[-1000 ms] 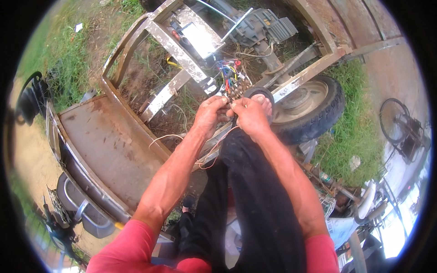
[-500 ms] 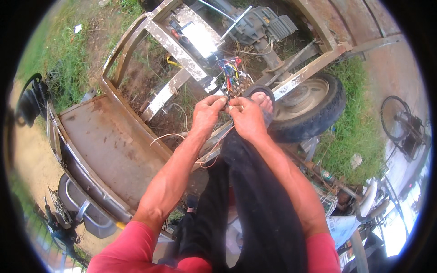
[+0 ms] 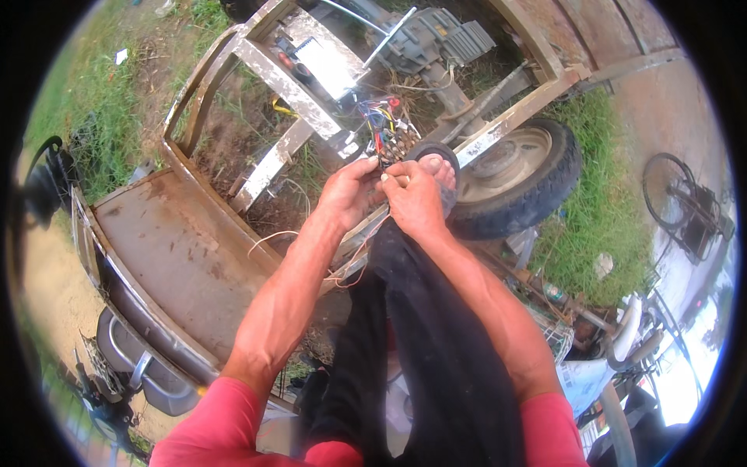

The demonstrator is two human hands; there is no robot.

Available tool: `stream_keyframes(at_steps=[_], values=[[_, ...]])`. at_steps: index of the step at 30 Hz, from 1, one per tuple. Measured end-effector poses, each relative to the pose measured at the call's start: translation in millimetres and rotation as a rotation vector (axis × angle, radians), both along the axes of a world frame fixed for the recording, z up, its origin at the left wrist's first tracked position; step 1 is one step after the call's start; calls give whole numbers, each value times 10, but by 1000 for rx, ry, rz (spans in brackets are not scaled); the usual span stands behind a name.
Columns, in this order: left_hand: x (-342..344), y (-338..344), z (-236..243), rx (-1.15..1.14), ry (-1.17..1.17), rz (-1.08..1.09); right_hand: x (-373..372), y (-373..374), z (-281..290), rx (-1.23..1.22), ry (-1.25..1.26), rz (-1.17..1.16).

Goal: The person works on a bundle of multicolored wires attached to a metal frame, repeatedly twisting and adjusting individual strands. The hands manipulate the wires by hand, occasionally repositioning the bundle within the frame.

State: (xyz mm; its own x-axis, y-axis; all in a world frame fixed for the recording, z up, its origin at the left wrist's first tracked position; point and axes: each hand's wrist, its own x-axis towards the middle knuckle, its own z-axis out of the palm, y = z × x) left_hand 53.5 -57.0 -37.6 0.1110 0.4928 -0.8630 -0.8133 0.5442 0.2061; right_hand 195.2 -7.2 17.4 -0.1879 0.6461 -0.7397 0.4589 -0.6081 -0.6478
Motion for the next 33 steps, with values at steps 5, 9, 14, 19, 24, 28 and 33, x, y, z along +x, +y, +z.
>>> stream_keyframes(at_steps=[5, 9, 14, 19, 24, 28, 33], values=[[-14, 41, 114, 30, -12, -9, -20, 27, 10, -27, 58, -129], [-9, 38, 123, 28, 17, -31, -37, 51, 20, -23, 54, -116], [-41, 31, 74, 48, 111, -161, -80, 43, -29, 82, -38, -74], [-4, -27, 61, 50, 200, -212, -128, 42, 114, 276, -205, 129], [140, -92, 21, 105, 131, -66, -24, -11, 75, 140, 37, -1], [138, -86, 125, 24, 135, -43, 90, -102, -49, 232, 77, 98], [-33, -96, 222, 10, 302, -180, 64, -121, -79, 439, -9, 313]])
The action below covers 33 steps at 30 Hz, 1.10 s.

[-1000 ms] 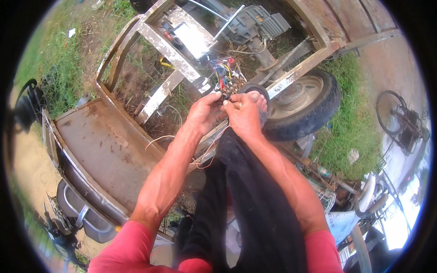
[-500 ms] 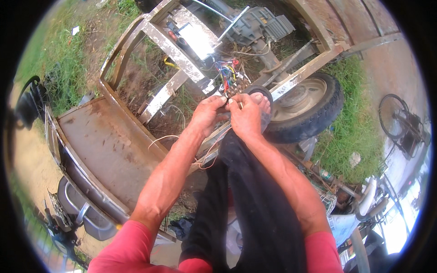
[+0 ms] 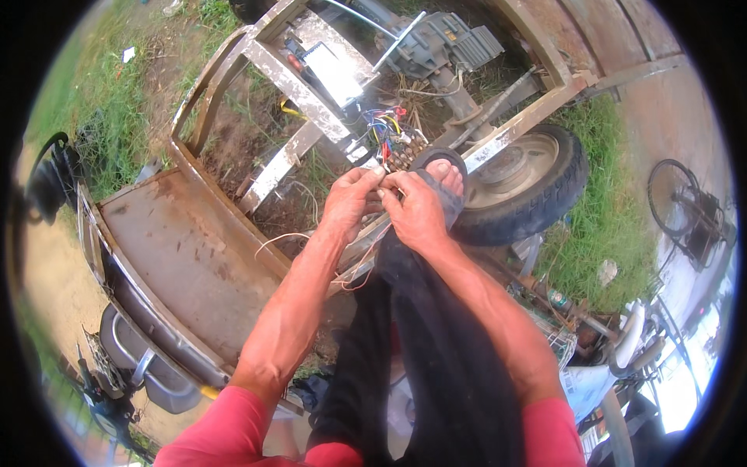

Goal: The person works on a bundle of multicolored wires attached to a metal frame, repeatedly twisting and adjusting individual strands. The hands manipulate the wires by hand, occasionally repositioning the bundle within the frame.

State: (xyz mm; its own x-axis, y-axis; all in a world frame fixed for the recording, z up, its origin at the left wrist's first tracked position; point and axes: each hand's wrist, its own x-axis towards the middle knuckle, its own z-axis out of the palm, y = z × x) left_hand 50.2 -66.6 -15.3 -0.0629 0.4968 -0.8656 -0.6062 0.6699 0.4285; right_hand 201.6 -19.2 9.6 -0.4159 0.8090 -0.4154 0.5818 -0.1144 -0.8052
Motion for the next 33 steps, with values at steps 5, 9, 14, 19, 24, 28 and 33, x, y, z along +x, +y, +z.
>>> stream_keyframes(at_steps=[5, 9, 14, 19, 24, 28, 33], values=[[-203, 85, -30, -83, -128, -123, -4, -31, 32, 159, -6, 102], [-195, 66, -54, -79, -122, -89, -22, -23, 55, 160, -50, 153], [-195, 250, 123, -107, 59, -153, -49, -15, 116, 136, -47, 179], [-217, 327, 93, 17, 208, -434, -50, -1, 114, 193, -30, 224], [-323, 218, 129, 15, 163, -472, -132, 57, 146, -64, -200, -9], [-350, 32, 39, 52, 128, -380, -175, 116, 168, -130, -235, 68], [-388, -112, 35, 57, 48, -296, -120, 81, 25, -176, -191, 20]])
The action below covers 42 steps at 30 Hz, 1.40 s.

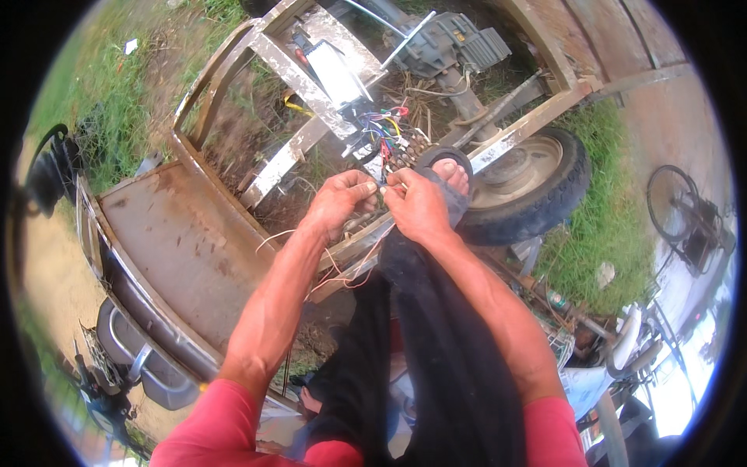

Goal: The person works on a bundle of multicolored wires attached to a metal frame, repeatedly twisting and adjusting individual strands. The hands manipulate the wires by hand, occasionally repositioning the bundle within the frame.

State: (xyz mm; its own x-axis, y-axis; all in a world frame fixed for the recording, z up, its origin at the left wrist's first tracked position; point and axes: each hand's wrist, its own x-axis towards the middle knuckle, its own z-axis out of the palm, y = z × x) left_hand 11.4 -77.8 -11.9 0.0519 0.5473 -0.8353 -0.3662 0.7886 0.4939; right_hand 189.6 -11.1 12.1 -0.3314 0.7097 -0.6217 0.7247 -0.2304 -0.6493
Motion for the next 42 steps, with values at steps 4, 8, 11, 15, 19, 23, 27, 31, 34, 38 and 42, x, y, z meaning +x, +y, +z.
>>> stream_keyframes(at_steps=[4, 8, 11, 15, 19, 23, 27, 31, 34, 38, 42], values=[[48, -95, -47, -29, -44, 123, 41, 24, -87, -124, 68, -65], [94, -140, -99, -11, -64, 196, 51, 25, -105, -158, 106, -145], [117, -138, -107, -3, -37, 216, 77, 41, -113, -123, 117, -139], [151, -108, -121, -9, 77, 181, 51, 88, -41, -125, 53, -81], [238, -26, -128, 50, 343, 59, 58, 141, -11, -154, 9, -44], [366, 71, -131, 189, 640, -40, 92, 170, -102, -260, -17, -115], [437, 171, -156, 221, 699, -60, 67, 259, -38, -476, 90, -307], [440, 288, -129, 127, 737, -172, 139, 331, -64, -561, 55, -306], [425, 264, -233, 141, 756, -166, 63, 267, 40, -493, 106, -354], [339, 248, -128, 173, 662, -106, 95, 159, -30, -349, 184, -448], [305, 232, 34, 231, 578, -16, 143, -14, -157, -169, 211, -412]])
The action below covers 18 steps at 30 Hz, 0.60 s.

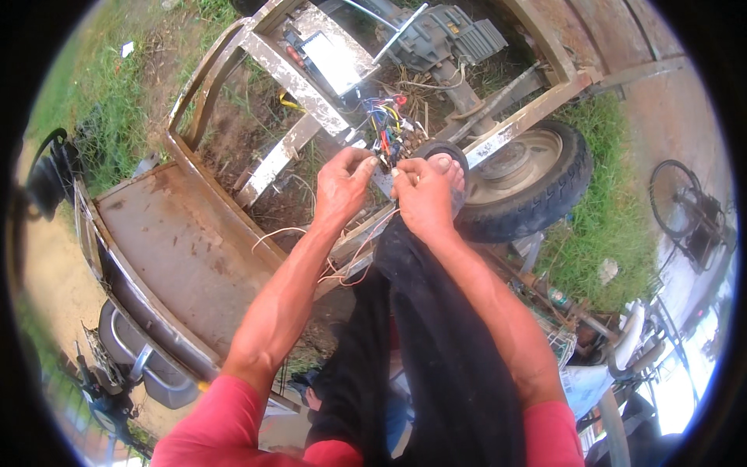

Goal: The person works on a bundle of multicolored wires attached to a metal frame, repeatedly twisting and adjusting individual strands. The hands manipulate the wires by hand, occasionally repositioning the bundle within the frame.

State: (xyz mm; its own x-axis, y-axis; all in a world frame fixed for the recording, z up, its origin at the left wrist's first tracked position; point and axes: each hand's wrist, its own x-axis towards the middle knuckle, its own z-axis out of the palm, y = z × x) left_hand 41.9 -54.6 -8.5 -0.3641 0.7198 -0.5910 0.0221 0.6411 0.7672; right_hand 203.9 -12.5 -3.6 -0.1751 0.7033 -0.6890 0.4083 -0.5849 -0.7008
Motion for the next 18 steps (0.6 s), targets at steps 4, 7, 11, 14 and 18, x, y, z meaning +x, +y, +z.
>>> stream_keyframes(at_steps=[4, 7, 11, 14, 18], values=[[-18, 125, 139, 45, -33, -175, 7, -59, -17, 182, -122, 130], [-68, 188, 52, 57, -24, -255, -28, -12, 67, 171, -169, 181], [-15, 99, 66, 6, -293, 37, -25, 42, 124, 110, -138, 184], [11, 9, 118, -41, -478, 266, -27, 58, 145, 141, -172, 232], [-4, -20, 35, -42, -629, 450, -65, 72, 197, 166, -147, 265]])
